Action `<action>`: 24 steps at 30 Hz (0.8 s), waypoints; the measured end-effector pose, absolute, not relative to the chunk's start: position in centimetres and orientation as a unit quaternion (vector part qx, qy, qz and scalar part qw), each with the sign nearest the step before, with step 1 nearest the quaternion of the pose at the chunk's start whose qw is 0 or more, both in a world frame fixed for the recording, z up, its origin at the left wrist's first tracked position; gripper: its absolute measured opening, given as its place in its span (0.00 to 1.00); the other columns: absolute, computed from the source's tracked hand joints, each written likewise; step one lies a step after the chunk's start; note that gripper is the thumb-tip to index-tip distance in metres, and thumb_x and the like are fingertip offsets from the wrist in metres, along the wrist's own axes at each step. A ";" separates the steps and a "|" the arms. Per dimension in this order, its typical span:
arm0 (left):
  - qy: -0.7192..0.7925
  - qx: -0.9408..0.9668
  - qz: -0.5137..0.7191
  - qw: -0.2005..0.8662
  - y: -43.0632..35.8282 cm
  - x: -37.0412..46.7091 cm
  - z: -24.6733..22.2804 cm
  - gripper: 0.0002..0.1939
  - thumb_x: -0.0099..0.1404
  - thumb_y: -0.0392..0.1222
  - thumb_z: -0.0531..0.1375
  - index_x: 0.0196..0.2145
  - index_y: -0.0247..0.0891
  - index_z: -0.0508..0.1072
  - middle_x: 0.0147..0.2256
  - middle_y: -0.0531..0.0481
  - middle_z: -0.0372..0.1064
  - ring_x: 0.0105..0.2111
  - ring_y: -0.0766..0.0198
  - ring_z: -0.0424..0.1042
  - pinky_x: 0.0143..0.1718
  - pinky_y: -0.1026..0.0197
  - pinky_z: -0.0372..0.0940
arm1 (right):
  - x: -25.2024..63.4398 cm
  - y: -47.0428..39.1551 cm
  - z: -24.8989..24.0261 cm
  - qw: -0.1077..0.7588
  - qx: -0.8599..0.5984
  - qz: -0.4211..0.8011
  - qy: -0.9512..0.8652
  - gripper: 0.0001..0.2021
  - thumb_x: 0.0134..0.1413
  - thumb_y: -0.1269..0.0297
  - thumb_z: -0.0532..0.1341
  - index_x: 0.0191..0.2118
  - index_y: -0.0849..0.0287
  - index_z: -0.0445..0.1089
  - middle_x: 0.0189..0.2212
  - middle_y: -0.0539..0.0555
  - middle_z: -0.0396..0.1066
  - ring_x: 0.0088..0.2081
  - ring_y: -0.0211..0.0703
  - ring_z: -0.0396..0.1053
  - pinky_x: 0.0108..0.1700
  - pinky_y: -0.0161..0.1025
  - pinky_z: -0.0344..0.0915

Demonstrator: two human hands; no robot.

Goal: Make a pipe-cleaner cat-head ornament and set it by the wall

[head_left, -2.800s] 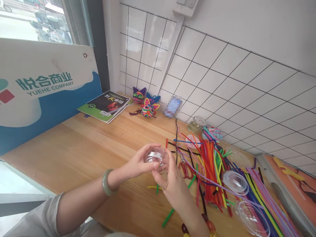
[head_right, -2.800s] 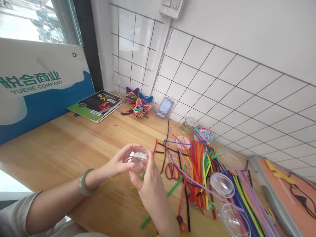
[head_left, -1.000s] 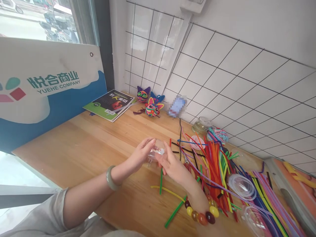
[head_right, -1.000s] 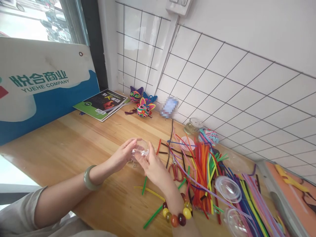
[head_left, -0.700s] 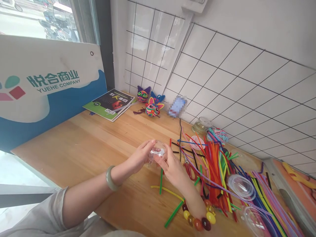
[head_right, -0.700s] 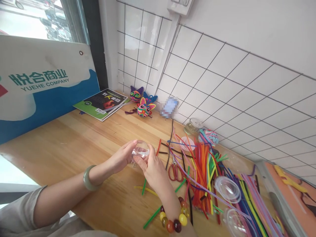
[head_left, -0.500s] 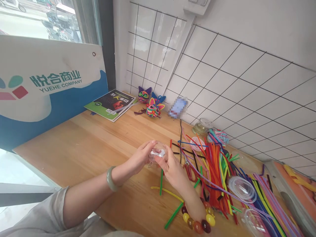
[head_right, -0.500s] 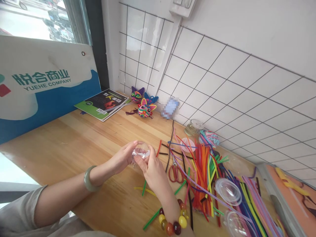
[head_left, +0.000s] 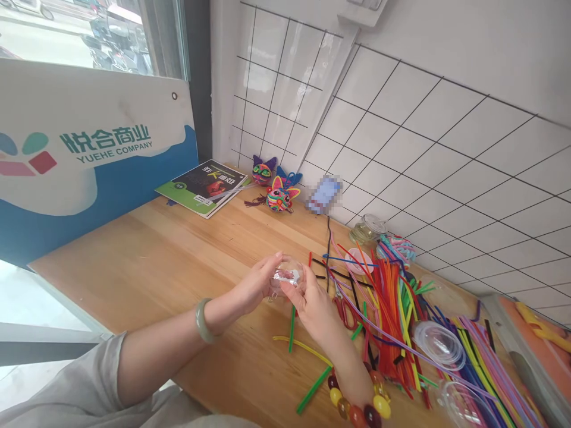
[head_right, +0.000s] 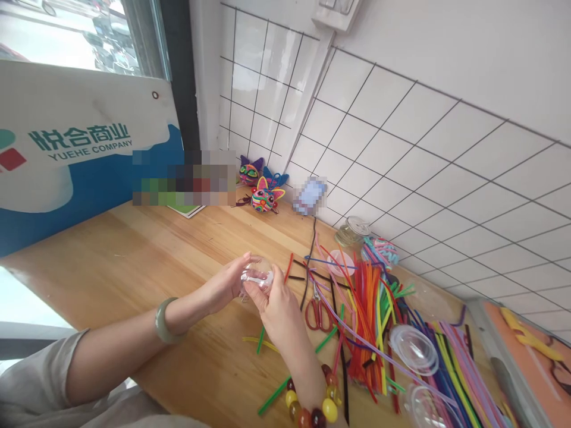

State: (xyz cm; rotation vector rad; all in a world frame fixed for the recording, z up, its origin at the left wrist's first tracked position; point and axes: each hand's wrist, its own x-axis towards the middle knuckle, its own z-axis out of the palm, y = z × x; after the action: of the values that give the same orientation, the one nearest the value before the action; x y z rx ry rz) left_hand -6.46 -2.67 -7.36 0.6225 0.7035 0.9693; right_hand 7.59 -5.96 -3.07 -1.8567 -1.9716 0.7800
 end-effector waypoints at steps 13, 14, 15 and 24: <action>0.329 0.318 0.472 0.753 -2.7 -6.3 -7.9 0.22 0.60 0.58 0.59 0.40 0.35 0.72 0.34 0.46 0.73 0.25 0.66 0.71 0.21 0.67 0.57 | 8.0 -6.2 -3.6 0.190 -0.632 0.290 -0.693 0.35 0.59 0.42 0.50 0.63 0.64 0.50 0.50 0.66 0.71 0.50 0.57 0.70 0.47 0.49 0.66; 0.330 0.319 0.475 0.750 -2.8 -6.3 -7.9 0.22 0.60 0.58 0.60 0.41 0.35 0.72 0.34 0.45 0.74 0.26 0.65 0.71 0.22 0.67 0.58 | 8.0 -6.2 -3.6 0.190 -0.633 0.290 -0.692 0.35 0.59 0.42 0.50 0.63 0.64 0.50 0.49 0.65 0.72 0.50 0.57 0.70 0.46 0.49 0.66; 0.332 0.322 0.479 0.746 -2.8 -6.2 -7.8 0.23 0.59 0.58 0.60 0.41 0.35 0.72 0.34 0.44 0.74 0.27 0.64 0.72 0.23 0.67 0.59 | 8.1 -6.3 -3.7 0.191 -0.633 0.291 -0.691 0.35 0.58 0.42 0.50 0.63 0.63 0.50 0.47 0.64 0.72 0.50 0.57 0.70 0.46 0.49 0.66; 0.352 0.356 0.499 0.708 -3.2 -6.3 -7.4 0.26 0.57 0.59 0.62 0.43 0.34 0.72 0.37 0.42 0.74 0.36 0.56 0.73 0.35 0.59 0.65 | 8.7 -6.3 -4.0 0.233 -0.586 0.365 -0.685 0.36 0.58 0.45 0.54 0.64 0.62 0.46 0.33 0.54 0.73 0.34 0.47 0.72 0.37 0.42 0.68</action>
State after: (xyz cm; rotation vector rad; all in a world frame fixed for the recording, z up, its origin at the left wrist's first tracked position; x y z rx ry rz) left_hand -6.26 -3.19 -7.38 0.7903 0.7810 1.1071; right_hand 8.67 -6.29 -4.01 -1.6093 -1.8812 1.0033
